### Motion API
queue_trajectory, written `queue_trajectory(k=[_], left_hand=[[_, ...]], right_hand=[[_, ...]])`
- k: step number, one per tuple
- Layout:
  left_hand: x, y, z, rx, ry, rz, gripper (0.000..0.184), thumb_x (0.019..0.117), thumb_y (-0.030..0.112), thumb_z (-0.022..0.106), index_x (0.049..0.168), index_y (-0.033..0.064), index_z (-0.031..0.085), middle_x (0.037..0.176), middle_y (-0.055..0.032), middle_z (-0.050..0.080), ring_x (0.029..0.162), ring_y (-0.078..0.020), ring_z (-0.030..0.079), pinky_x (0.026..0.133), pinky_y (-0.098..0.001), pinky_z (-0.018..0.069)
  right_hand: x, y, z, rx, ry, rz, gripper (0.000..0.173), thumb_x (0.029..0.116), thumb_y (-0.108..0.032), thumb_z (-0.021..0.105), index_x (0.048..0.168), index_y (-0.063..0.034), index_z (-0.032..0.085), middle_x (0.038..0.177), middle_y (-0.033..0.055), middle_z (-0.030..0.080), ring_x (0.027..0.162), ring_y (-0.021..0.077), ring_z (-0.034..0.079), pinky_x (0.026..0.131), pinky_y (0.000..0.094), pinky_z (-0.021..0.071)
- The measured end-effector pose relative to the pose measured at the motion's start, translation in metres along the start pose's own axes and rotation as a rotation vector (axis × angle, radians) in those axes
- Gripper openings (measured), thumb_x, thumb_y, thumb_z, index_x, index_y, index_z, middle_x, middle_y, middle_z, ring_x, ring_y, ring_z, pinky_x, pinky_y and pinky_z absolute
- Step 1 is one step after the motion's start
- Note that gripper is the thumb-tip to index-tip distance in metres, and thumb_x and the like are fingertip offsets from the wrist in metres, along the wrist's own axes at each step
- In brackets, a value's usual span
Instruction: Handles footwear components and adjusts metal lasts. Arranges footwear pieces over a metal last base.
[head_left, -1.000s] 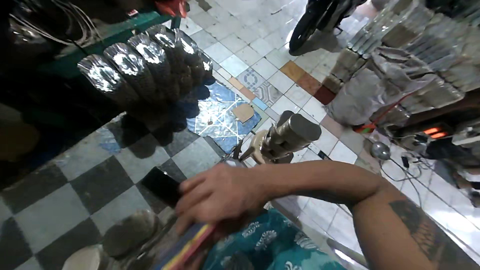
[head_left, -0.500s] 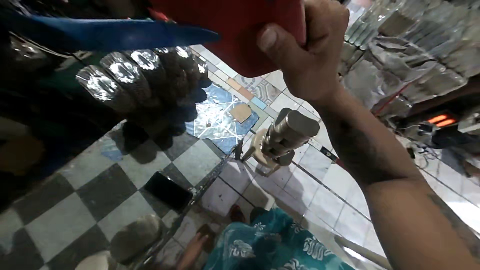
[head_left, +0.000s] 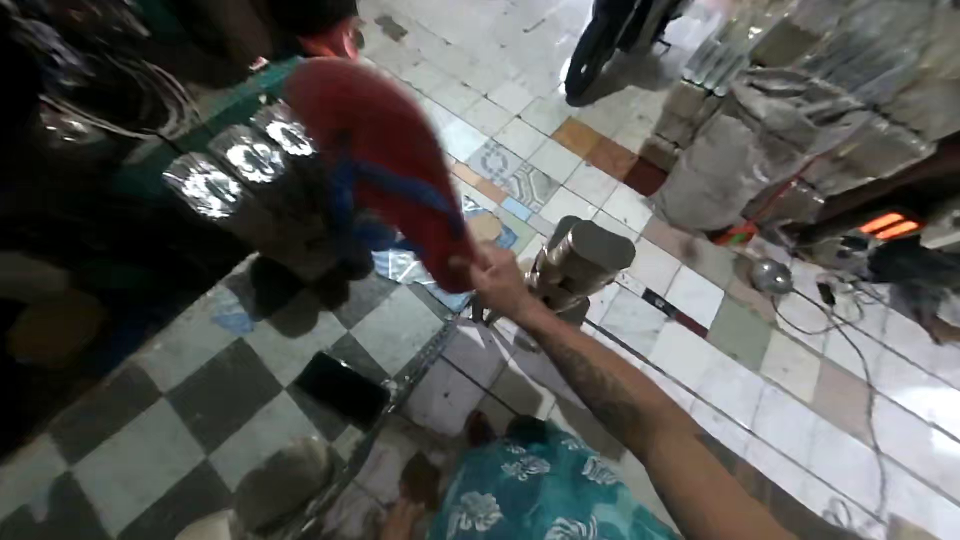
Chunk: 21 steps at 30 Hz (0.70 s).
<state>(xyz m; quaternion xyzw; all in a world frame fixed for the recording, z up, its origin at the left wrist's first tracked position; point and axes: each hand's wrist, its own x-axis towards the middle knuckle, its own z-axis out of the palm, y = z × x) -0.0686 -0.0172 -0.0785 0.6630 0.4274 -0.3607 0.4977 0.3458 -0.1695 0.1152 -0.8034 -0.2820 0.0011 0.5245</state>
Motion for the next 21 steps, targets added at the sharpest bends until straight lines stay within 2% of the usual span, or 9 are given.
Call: queue_trajectory(k=[2, 4, 5, 7, 9, 12, 16, 18, 21], left_hand=[[0.0, 0.004, 0.005, 0.003, 0.011, 0.068, 0.033, 0.1071, 0.013, 0.051, 0.132, -0.0085, 0.058, 0.126, -0.0294, 0.062, 0.116, -0.0364, 0.061, 0.102, -0.0516, 0.0473], [-0.005, 0.014, 0.011, -0.018, 0.028, 0.097, 0.03, 0.1066, 0.008, 0.05, 0.131, -0.0082, 0.057, 0.126, -0.0277, 0.062, 0.117, -0.034, 0.06, 0.104, -0.0486, 0.0471], [-0.008, 0.024, 0.011, 0.012, 0.015, 0.062, 0.035, 0.1073, 0.012, 0.05, 0.136, -0.0075, 0.056, 0.131, -0.0295, 0.06, 0.122, -0.038, 0.058, 0.106, -0.0522, 0.0451], [-0.006, 0.037, 0.013, 0.038, -0.024, 0.021, 0.042, 0.107, 0.021, 0.054, 0.138, -0.007, 0.054, 0.133, -0.0307, 0.058, 0.123, -0.0404, 0.057, 0.106, -0.055, 0.0438], [0.0, 0.034, 0.016, 0.061, -0.057, -0.004, 0.042, 0.107, 0.023, 0.054, 0.138, -0.0052, 0.054, 0.129, -0.0293, 0.06, 0.115, -0.0382, 0.06, 0.1, -0.054, 0.0474], [0.009, 0.024, 0.015, 0.078, -0.067, -0.027, 0.039, 0.1064, 0.024, 0.055, 0.136, -0.0011, 0.056, 0.117, -0.0239, 0.064, 0.099, -0.0312, 0.062, 0.087, -0.0501, 0.0517], [0.005, 0.034, 0.009, 0.152, -0.102, -0.036, 0.037, 0.1073, 0.023, 0.052, 0.135, -0.0009, 0.057, 0.117, -0.0218, 0.064, 0.099, -0.0276, 0.062, 0.088, -0.0469, 0.0515], [-0.006, 0.049, 0.006, 0.175, -0.118, -0.059, 0.036, 0.1084, 0.022, 0.051, 0.135, -0.0015, 0.056, 0.118, -0.0218, 0.063, 0.1, -0.0271, 0.061, 0.089, -0.0462, 0.0506], [0.003, 0.051, 0.003, 0.159, -0.096, -0.026, 0.031, 0.108, 0.02, 0.051, 0.127, -0.0031, 0.058, 0.105, -0.0161, 0.062, 0.086, -0.0197, 0.057, 0.078, -0.0388, 0.0505]], right_hand=[[-0.047, -0.018, 0.006, -0.1, -0.029, -0.223, 0.024, 0.0928, -0.021, 0.072, 0.089, 0.0028, 0.071, 0.084, 0.0141, 0.07, 0.081, 0.0254, 0.069, 0.078, 0.0432, 0.0587], [-0.108, -0.011, 0.006, -0.119, -0.075, -0.216, 0.023, 0.0931, -0.019, 0.07, 0.091, 0.0039, 0.072, 0.085, 0.0149, 0.073, 0.084, 0.027, 0.071, 0.081, 0.043, 0.0593], [-0.142, 0.003, 0.002, -0.135, -0.097, -0.156, 0.025, 0.0951, -0.02, 0.068, 0.092, 0.0047, 0.072, 0.088, 0.0164, 0.074, 0.087, 0.0287, 0.072, 0.085, 0.0436, 0.0588], [-0.21, 0.038, -0.014, -0.173, -0.185, 0.116, 0.032, 0.099, -0.024, 0.063, 0.096, 0.0069, 0.072, 0.094, 0.0203, 0.073, 0.094, 0.0324, 0.072, 0.091, 0.0456, 0.0573], [-0.263, 0.067, -0.039, -0.193, -0.345, 0.557, 0.045, 0.1044, -0.034, 0.056, 0.11, 0.0087, 0.071, 0.111, 0.0252, 0.071, 0.11, 0.037, 0.067, 0.103, 0.0501, 0.0506], [-0.311, 0.11, -0.056, -0.148, -0.368, 1.104, 0.052, 0.1043, -0.043, 0.056, 0.118, 0.0068, 0.067, 0.119, 0.0264, 0.067, 0.114, 0.0389, 0.064, 0.104, 0.0545, 0.0486], [-0.371, 0.186, -0.056, 0.015, -0.319, 1.374, 0.068, 0.0948, -0.058, 0.065, 0.126, 0.0031, 0.065, 0.123, 0.0243, 0.068, 0.116, 0.037, 0.065, 0.104, 0.0554, 0.0502], [-0.379, 0.193, -0.068, -0.072, -0.236, 1.469, 0.084, 0.0904, -0.059, 0.07, 0.139, 0.0073, 0.055, 0.14, 0.0308, 0.056, 0.134, 0.044, 0.052, 0.114, 0.0588, 0.0401], [-0.359, 0.179, -0.099, -0.191, -0.023, 1.435, 0.086, 0.0932, -0.042, 0.074, 0.152, 0.0084, 0.037, 0.156, 0.033, 0.037, 0.148, 0.0449, 0.035, 0.122, 0.0535, 0.0304]])
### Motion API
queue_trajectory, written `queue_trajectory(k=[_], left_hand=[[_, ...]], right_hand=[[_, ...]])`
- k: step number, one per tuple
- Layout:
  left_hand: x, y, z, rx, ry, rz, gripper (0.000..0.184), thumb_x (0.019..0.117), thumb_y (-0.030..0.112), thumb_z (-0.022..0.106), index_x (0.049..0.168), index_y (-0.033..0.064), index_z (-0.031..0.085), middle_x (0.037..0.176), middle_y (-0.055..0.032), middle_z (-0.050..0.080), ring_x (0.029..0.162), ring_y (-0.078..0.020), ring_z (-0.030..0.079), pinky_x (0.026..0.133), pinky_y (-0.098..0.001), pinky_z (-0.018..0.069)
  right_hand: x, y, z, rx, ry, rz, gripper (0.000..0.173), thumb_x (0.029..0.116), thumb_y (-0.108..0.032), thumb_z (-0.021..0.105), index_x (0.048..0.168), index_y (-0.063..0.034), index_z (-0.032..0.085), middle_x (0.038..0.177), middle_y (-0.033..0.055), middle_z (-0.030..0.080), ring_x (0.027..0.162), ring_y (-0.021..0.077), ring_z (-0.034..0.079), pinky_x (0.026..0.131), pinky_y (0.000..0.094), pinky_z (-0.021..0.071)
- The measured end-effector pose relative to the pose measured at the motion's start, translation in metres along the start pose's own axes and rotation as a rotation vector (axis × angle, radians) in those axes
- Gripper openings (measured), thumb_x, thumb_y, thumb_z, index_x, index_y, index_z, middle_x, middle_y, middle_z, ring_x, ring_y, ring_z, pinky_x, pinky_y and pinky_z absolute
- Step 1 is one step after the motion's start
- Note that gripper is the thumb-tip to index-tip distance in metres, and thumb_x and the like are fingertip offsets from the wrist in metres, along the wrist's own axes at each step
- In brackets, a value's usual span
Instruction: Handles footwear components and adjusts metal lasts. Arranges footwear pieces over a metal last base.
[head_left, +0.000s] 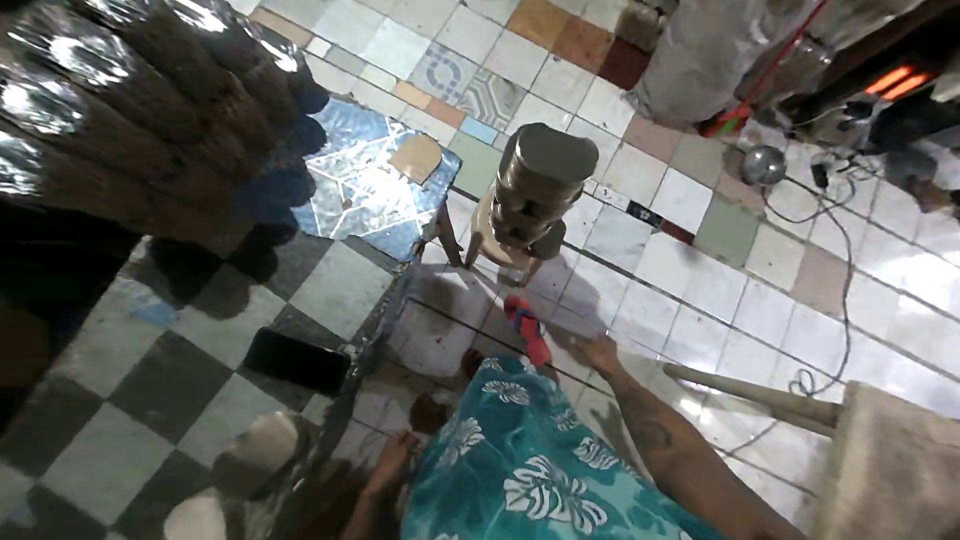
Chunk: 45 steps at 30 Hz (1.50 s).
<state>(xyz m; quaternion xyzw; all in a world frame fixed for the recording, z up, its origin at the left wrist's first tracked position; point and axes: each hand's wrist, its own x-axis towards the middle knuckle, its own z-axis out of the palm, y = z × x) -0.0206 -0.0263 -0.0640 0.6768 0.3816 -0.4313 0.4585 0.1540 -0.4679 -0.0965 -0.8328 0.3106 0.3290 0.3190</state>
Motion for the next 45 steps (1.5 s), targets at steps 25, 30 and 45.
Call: queue_trajectory(k=[25, 30, 45], left_hand=[[0.042, 0.087, -0.001, -0.029, -0.002, 0.282, 0.038, 0.1068, 0.022, 0.053, 0.132, -0.0064, 0.056, 0.129, -0.0249, 0.06, 0.116, -0.0315, 0.058, 0.1, -0.0506, 0.0464], [0.001, 0.195, 0.007, -0.186, -0.045, 0.458, 0.051, 0.107, 0.024, 0.052, 0.149, -0.0019, 0.042, 0.15, -0.0231, 0.047, 0.135, -0.0311, 0.048, 0.108, -0.0519, 0.0414], [0.042, 0.482, 0.15, -0.902, 0.201, 0.868, 0.115, 0.0829, 0.03, 0.078, 0.161, 0.0089, -0.004, 0.159, -0.0209, 0.033, 0.138, -0.0227, 0.046, 0.11, -0.041, 0.0452]], right_hand=[[-0.054, 0.015, -0.06, -0.09, -0.327, -0.147, 0.047, 0.1095, -0.03, 0.047, 0.141, 0.0045, 0.053, 0.135, 0.0292, 0.059, 0.125, 0.0412, 0.058, 0.108, 0.0571, 0.0443], [-0.037, -0.084, -0.114, 0.314, -0.169, -0.321, 0.053, 0.1073, -0.023, 0.054, 0.15, 0.0061, 0.042, 0.147, 0.0269, 0.051, 0.132, 0.0339, 0.055, 0.11, 0.0459, 0.0467], [0.116, -0.341, -0.202, 0.289, -0.617, -0.794, 0.068, 0.1017, -0.027, 0.056, 0.159, -0.0041, 0.028, 0.149, 0.0236, 0.049, 0.128, 0.0305, 0.059, 0.105, 0.0451, 0.0524]])
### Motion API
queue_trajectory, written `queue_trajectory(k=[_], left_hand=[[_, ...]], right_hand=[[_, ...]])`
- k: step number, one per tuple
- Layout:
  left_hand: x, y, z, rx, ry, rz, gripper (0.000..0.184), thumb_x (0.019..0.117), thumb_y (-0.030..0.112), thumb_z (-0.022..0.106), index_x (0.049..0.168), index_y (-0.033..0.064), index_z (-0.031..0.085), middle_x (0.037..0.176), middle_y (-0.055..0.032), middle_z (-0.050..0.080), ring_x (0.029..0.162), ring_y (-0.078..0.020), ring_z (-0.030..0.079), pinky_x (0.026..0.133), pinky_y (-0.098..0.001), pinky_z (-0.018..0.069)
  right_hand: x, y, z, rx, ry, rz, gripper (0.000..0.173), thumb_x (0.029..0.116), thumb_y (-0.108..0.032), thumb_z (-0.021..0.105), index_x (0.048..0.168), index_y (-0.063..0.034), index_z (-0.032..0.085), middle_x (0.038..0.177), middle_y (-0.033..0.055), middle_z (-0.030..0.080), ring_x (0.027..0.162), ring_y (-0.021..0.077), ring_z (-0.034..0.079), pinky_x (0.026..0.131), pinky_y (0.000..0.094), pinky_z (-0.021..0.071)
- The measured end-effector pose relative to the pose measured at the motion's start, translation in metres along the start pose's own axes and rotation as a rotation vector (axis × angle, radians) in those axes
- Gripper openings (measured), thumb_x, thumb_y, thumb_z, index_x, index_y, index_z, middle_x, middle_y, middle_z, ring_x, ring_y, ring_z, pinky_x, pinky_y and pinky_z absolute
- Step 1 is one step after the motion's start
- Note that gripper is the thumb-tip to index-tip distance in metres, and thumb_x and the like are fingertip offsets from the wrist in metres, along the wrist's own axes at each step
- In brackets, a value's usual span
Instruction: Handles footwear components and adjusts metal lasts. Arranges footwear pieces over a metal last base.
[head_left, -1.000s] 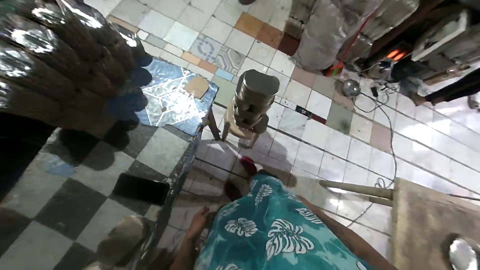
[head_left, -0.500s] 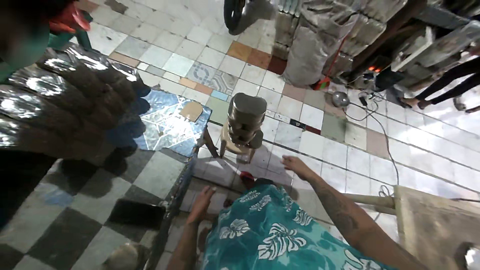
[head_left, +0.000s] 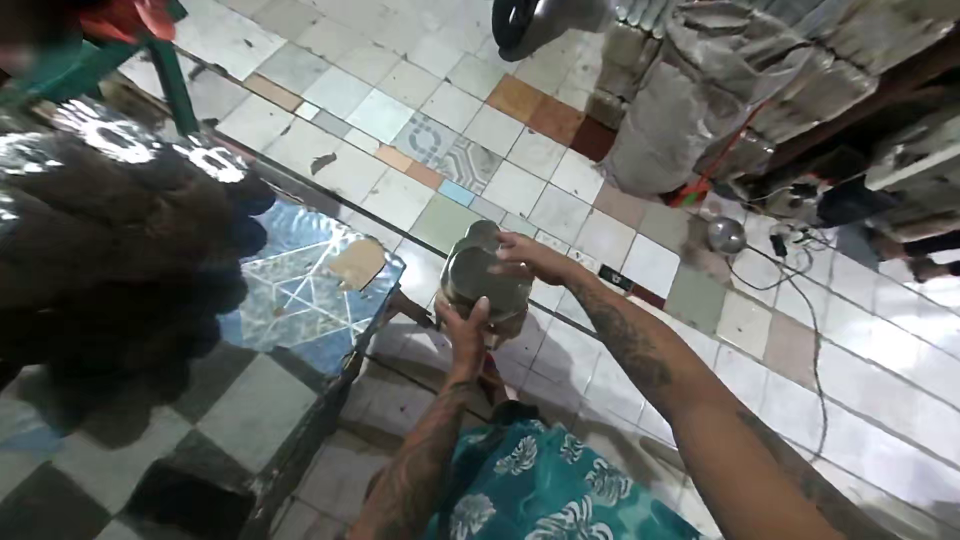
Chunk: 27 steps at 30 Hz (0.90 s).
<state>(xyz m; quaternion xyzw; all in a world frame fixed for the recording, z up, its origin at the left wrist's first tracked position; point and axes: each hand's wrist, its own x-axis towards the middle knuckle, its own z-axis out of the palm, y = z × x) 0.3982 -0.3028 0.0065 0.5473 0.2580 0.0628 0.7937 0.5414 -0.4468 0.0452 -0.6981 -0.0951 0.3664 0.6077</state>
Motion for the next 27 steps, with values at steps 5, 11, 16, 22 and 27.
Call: queue_trajectory(k=[5, 11, 16, 22, 27], left_hand=[[0.028, -0.028, 0.025, -0.053, 0.17, 0.061, 0.125, 0.0736, 0.058, 0.079, 0.16, 0.0117, 0.0, 0.146, -0.013, 0.046, 0.123, -0.0143, 0.056, 0.099, -0.0359, 0.0531], [0.024, -0.028, 0.043, -0.1, 0.22, 0.088, 0.115, 0.0741, 0.054, 0.079, 0.156, 0.0092, 0.011, 0.125, -0.0052, 0.06, 0.103, -0.0099, 0.066, 0.086, -0.0336, 0.0597], [0.007, 0.004, 0.028, -0.153, 0.191, 0.129, 0.102, 0.0717, 0.049, 0.085, 0.146, 0.0043, 0.031, 0.109, -0.0038, 0.069, 0.094, -0.0115, 0.07, 0.082, -0.0342, 0.0623], [-0.065, 0.07, -0.058, -0.253, 0.097, 0.18, 0.056, 0.0755, 0.044, 0.086, 0.118, 0.0177, 0.061, 0.095, 0.0064, 0.076, 0.088, -0.0042, 0.073, 0.079, -0.0278, 0.0629], [-0.09, 0.087, -0.139, -0.248, 0.225, 0.279, 0.068, 0.0744, 0.042, 0.088, 0.125, 0.0157, 0.05, 0.099, 0.0052, 0.075, 0.093, -0.0074, 0.073, 0.081, -0.0314, 0.0636]], right_hand=[[0.028, 0.023, -0.012, -0.051, -0.29, 0.016, 0.066, 0.0993, -0.028, 0.058, 0.157, -0.0061, 0.035, 0.149, 0.0215, 0.051, 0.127, 0.028, 0.058, 0.105, 0.047, 0.0495], [0.019, 0.022, -0.018, 0.072, -0.312, 0.071, 0.059, 0.1014, -0.023, 0.055, 0.155, -0.0033, 0.039, 0.146, 0.0187, 0.054, 0.127, 0.0221, 0.058, 0.108, 0.0419, 0.0486], [-0.005, -0.005, 0.003, 0.171, -0.28, 0.088, 0.056, 0.101, -0.03, 0.053, 0.152, -0.0102, 0.044, 0.126, 0.0121, 0.066, 0.103, 0.0176, 0.068, 0.089, 0.0398, 0.0583], [-0.085, -0.013, 0.107, 0.291, 0.097, -0.052, 0.1, 0.096, -0.066, 0.05, 0.16, 0.0035, 0.018, 0.161, 0.024, 0.033, 0.146, 0.0234, 0.041, 0.118, 0.0386, 0.0385], [-0.091, -0.029, 0.226, 0.422, -0.009, -0.188, 0.12, 0.0845, -0.061, 0.066, 0.156, 0.0158, 0.007, 0.16, 0.0343, 0.026, 0.146, 0.0256, 0.039, 0.116, 0.0346, 0.0386]])
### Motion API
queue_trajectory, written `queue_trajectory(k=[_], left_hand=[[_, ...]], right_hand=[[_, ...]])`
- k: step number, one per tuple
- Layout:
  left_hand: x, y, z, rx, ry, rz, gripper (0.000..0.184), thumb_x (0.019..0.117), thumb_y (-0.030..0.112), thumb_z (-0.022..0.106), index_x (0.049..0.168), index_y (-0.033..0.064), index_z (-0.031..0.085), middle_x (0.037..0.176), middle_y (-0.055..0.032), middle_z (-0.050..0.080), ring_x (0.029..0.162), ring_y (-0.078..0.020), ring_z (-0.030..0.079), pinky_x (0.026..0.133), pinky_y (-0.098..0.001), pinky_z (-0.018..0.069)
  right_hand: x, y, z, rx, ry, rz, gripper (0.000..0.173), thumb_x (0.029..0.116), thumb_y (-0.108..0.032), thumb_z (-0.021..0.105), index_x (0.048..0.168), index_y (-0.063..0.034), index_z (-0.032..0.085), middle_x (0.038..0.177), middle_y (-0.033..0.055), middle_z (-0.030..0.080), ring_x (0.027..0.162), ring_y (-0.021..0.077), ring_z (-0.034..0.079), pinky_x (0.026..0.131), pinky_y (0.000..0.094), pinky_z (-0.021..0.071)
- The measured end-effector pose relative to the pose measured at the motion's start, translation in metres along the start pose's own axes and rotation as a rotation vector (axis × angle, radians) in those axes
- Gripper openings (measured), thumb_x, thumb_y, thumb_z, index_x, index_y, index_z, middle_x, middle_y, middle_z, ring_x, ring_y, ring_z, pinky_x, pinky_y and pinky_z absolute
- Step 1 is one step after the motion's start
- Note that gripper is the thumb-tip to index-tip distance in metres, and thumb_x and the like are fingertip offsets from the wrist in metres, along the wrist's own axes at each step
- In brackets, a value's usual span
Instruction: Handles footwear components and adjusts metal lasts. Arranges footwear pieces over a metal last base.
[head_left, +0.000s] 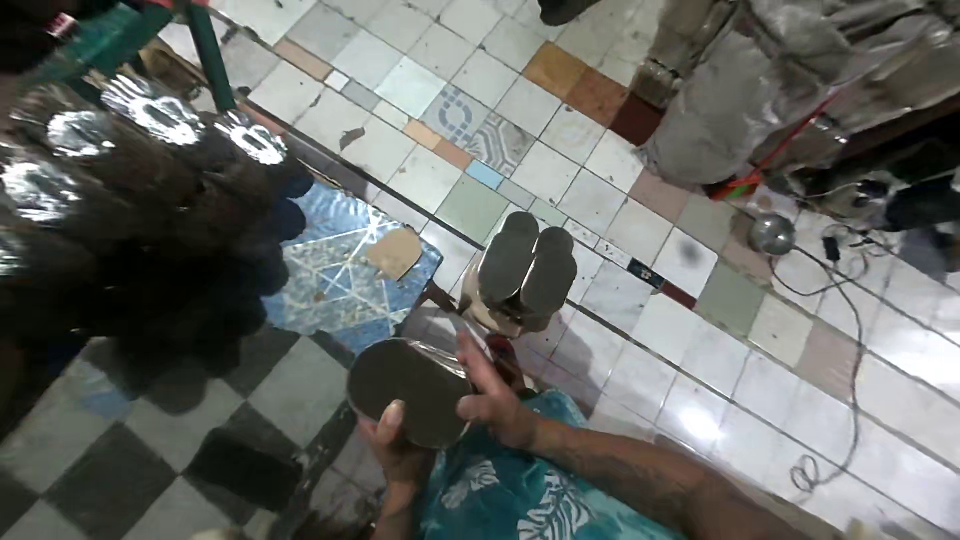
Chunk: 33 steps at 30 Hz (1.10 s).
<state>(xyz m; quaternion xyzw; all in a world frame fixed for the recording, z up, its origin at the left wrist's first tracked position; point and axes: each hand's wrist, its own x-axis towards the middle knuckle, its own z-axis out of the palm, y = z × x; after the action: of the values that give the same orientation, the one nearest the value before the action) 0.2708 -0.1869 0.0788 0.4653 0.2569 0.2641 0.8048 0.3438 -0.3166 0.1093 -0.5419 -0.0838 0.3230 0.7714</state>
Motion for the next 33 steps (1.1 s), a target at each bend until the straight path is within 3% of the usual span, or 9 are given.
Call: queue_trajectory(k=[3, 6, 9, 12, 17, 22, 27, 31, 33], left_hand=[[0.017, 0.013, -0.047, 0.032, 0.061, 0.1, 0.079, 0.0785, 0.045, 0.084, 0.131, 0.0077, 0.039, 0.103, 0.0043, 0.071, 0.097, -0.0076, 0.071, 0.085, -0.0316, 0.0621], [0.042, 0.05, -0.097, 0.169, 0.011, 0.058, 0.091, 0.0762, 0.051, 0.084, 0.136, 0.0044, 0.034, 0.105, 0.0087, 0.068, 0.097, -0.0024, 0.069, 0.086, -0.0271, 0.0612], [0.106, 0.1, -0.155, 0.147, -0.202, -0.115, 0.045, 0.0856, 0.063, 0.07, 0.111, 0.0262, 0.069, 0.09, 0.0123, 0.073, 0.082, -0.0009, 0.069, 0.071, -0.0224, 0.0589], [0.177, 0.124, -0.17, 0.303, -0.33, -0.365, 0.04, 0.1059, 0.054, 0.034, 0.112, 0.0273, 0.063, 0.093, 0.0111, 0.072, 0.083, -0.0015, 0.068, 0.07, -0.0242, 0.059], [0.21, 0.078, -0.171, 0.66, -0.306, -0.455, 0.054, 0.1112, 0.046, 0.028, 0.144, 0.0068, 0.046, 0.119, -0.0086, 0.066, 0.105, -0.0128, 0.066, 0.092, -0.0382, 0.0568], [0.214, 0.061, -0.181, 0.531, -0.306, -0.401, 0.046, 0.1106, 0.039, 0.03, 0.143, 0.0095, 0.045, 0.11, 0.0006, 0.07, 0.097, -0.0043, 0.068, 0.086, -0.0284, 0.06], [0.219, 0.062, -0.173, 0.496, -0.232, -0.462, 0.05, 0.1111, 0.043, 0.026, 0.149, 0.0135, 0.042, 0.117, 0.0006, 0.069, 0.103, -0.005, 0.068, 0.09, -0.0289, 0.0587], [0.227, 0.063, -0.164, 0.525, -0.026, -0.562, 0.055, 0.1099, 0.054, 0.021, 0.129, 0.0164, 0.057, 0.101, 0.0032, 0.07, 0.09, -0.0049, 0.068, 0.079, -0.0296, 0.0593], [0.232, 0.062, -0.16, 0.536, -0.061, -0.589, 0.056, 0.1105, 0.052, 0.021, 0.129, 0.0159, 0.059, 0.102, 0.0015, 0.071, 0.092, -0.0058, 0.069, 0.081, -0.0307, 0.0599]], right_hand=[[0.023, 0.014, 0.063, -0.002, 0.051, 0.079, 0.094, 0.0874, -0.024, 0.068, 0.157, 0.0123, 0.016, 0.154, 0.0336, 0.035, 0.136, 0.0271, 0.049, 0.109, 0.0354, 0.0458], [0.05, 0.038, 0.107, -0.088, 0.024, 0.002, 0.071, 0.0893, -0.016, 0.064, 0.149, 0.0116, 0.036, 0.134, 0.0249, 0.055, 0.109, 0.0162, 0.064, 0.092, 0.0313, 0.0555], [0.084, 0.066, 0.123, -0.592, -0.079, -0.462, 0.054, 0.088, -0.021, 0.068, 0.131, 0.0118, 0.06, 0.125, 0.0251, 0.066, 0.111, 0.0274, 0.064, 0.1, 0.0443, 0.0487], [0.136, 0.092, 0.119, -1.038, -0.247, -1.006, 0.04, 0.0839, -0.031, 0.068, 0.113, -0.004, 0.075, 0.11, 0.013, 0.076, 0.099, 0.0293, 0.07, 0.104, 0.0577, 0.0404], [0.187, 0.158, 0.08, -1.142, -0.413, -1.125, 0.05, 0.09, -0.046, 0.063, 0.119, -0.0057, 0.069, 0.121, 0.0126, 0.072, 0.112, 0.0297, 0.066, 0.118, 0.0545, 0.0287], [0.199, 0.18, 0.07, -0.977, -0.311, -1.222, 0.048, 0.0914, -0.056, 0.061, 0.107, -0.0103, 0.058, 0.11, 0.0088, 0.06, 0.111, 0.0192, 0.056, 0.123, 0.0508, 0.0157], [0.204, 0.186, 0.064, -0.923, -0.318, -1.221, 0.05, 0.0971, -0.054, 0.051, 0.121, -0.0098, 0.054, 0.128, 0.0111, 0.057, 0.123, 0.0208, 0.052, 0.122, 0.0446, 0.0167], [0.207, 0.191, 0.067, -0.904, -0.301, -1.262, 0.045, 0.0941, -0.051, 0.056, 0.113, -0.0103, 0.054, 0.12, 0.0112, 0.058, 0.116, 0.0214, 0.054, 0.121, 0.0443, 0.0185], [0.206, 0.191, 0.068, -0.919, -0.266, -1.261, 0.051, 0.091, -0.049, 0.06, 0.121, -0.0092, 0.051, 0.122, 0.0116, 0.056, 0.12, 0.0209, 0.053, 0.123, 0.0438, 0.0164]])
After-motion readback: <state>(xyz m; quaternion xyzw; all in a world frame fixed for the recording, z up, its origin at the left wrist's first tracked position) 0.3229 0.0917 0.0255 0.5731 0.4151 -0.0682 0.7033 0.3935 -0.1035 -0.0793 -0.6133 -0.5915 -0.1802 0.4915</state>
